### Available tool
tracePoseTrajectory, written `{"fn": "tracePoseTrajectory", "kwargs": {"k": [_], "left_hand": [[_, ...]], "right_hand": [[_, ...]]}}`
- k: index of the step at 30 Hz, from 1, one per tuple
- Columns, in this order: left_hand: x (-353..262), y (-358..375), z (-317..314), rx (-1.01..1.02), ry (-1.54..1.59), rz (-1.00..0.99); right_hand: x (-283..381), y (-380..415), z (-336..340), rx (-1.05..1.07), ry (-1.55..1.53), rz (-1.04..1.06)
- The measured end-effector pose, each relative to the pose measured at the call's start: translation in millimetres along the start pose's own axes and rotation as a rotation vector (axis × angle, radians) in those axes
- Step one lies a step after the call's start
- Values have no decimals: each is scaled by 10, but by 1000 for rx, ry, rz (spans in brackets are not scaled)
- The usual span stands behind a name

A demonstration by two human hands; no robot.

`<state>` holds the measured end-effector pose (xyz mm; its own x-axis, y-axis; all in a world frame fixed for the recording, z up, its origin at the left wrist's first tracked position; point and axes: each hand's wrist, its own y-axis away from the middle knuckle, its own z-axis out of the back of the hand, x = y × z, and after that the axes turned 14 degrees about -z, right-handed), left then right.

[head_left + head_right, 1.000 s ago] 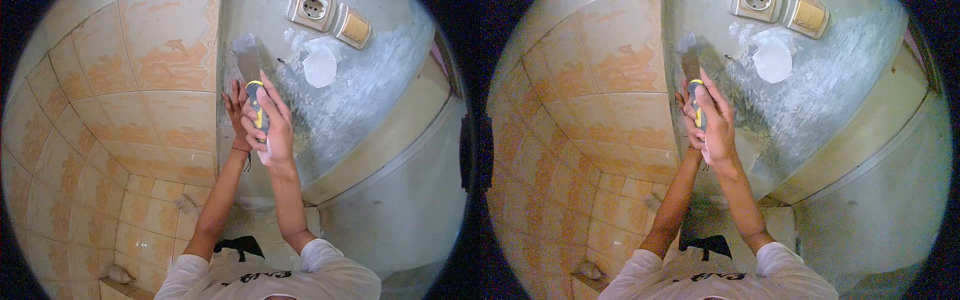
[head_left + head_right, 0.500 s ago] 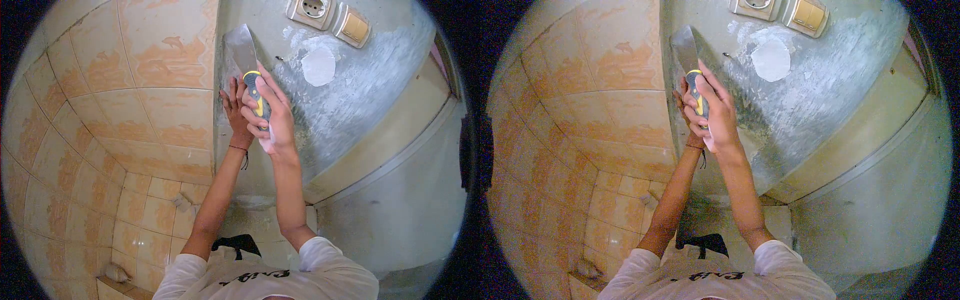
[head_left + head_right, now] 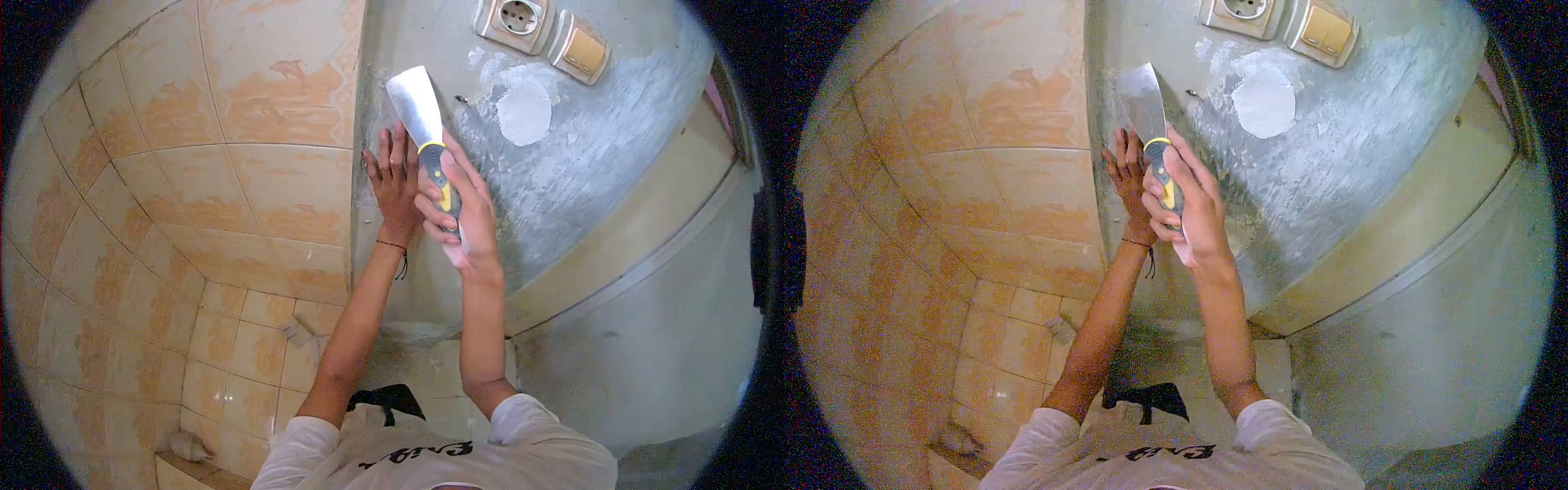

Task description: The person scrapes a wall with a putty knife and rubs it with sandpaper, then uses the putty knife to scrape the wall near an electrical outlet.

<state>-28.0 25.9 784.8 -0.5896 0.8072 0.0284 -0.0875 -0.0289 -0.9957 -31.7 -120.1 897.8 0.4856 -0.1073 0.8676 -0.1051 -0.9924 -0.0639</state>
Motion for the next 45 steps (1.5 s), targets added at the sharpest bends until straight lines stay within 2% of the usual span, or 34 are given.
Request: {"fn": "tracePoseTrajectory", "kwargs": {"k": [4, 7, 9, 10, 14, 16, 19, 22, 25, 37, 40, 43, 45], "left_hand": [[-19, -4, 42, 16, 43, 22], [-13, -48, 101, -57, 161, 32], [-7, -44, 57, -5, 44, 20], [5, -47, 40, -10, 41, 22], [3, -21, 24, -78, 106, 11], [-1, -46, 23, -99, 132, 19], [-8, -45, 30, -97, 119, 24], [-15, 9, 53, 7, 114, 50], [-32, -39, 54, -72, 119, 39], [-10, -11, -8, -90, 72, 20], [-13, 48, -38, 1, 0, 41], [-24, 81, -26, -8, 90, 80], [-24, 103, -25, 27, 30, 71]], "right_hand": [[65, -72, -56, -33, 80, 25], [80, -127, 5, 55, 20, 33], [55, -160, 55, 220, -311, -35], [62, -202, 64, 367, -386, -92], [147, -159, 28, 449, -427, -178], [174, -119, 16, 254, -176, -93], [179, -75, -9, 158, -68, -70], [179, -72, -132, 52, -19, -61], [204, 13, -168, 27, 15, -57], [207, 22, -157, 5, -1, -82], [189, 4, -135, 34, 1, -70], [211, -27, -93, 40, -5, -91], [219, -32, -57, 34, 9, -103]]}}
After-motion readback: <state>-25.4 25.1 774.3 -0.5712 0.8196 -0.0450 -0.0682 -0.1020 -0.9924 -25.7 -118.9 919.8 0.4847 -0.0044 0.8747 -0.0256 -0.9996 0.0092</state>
